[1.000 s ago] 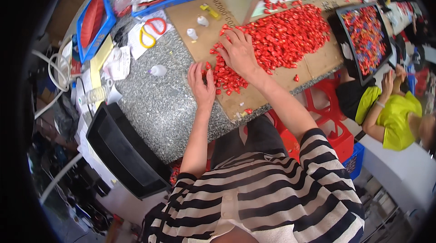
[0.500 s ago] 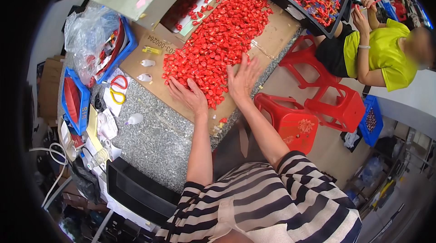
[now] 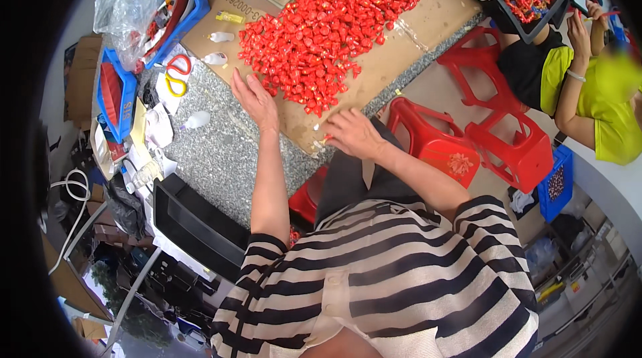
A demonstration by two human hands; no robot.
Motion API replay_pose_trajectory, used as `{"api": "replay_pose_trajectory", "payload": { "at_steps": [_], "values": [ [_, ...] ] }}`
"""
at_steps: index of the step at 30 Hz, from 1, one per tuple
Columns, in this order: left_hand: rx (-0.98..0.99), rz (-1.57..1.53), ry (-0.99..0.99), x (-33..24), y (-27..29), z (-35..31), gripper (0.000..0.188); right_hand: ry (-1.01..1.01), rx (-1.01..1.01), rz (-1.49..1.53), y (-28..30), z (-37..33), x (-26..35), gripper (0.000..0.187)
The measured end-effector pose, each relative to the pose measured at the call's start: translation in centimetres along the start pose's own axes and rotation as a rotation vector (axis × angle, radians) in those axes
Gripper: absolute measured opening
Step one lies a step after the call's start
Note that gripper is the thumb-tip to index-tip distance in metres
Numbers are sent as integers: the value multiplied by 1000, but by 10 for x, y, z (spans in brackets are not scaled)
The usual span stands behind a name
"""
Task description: The person sorts small red decorative items from a blue tray into a black tray. They use their hands to pick up handfuls of the items and transfer them between containers. The person also moves a red plate and a small yellow tool on the table during the process.
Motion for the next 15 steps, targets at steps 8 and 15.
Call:
{"api": "replay_pose_trajectory", "payload": {
  "at_steps": [8, 15],
  "values": [
    [-12, 22, -76, -32, 23, -35, 44, -356, -532, 86, 115, 51, -45, 48],
    [330, 307, -357, -49, 11, -131, 63, -837, -442, 147, 82, -13, -122, 30]
  ]
}}
Point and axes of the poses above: each hand's wrist, its own z-axis towards the middle knuckle, its own y-axis out of the back of the hand, x = y × z, the point moved 9 cm from there along z, towards the middle knuckle, and after that the axes turned 8 degrees about -x, right-handed, at the moved point
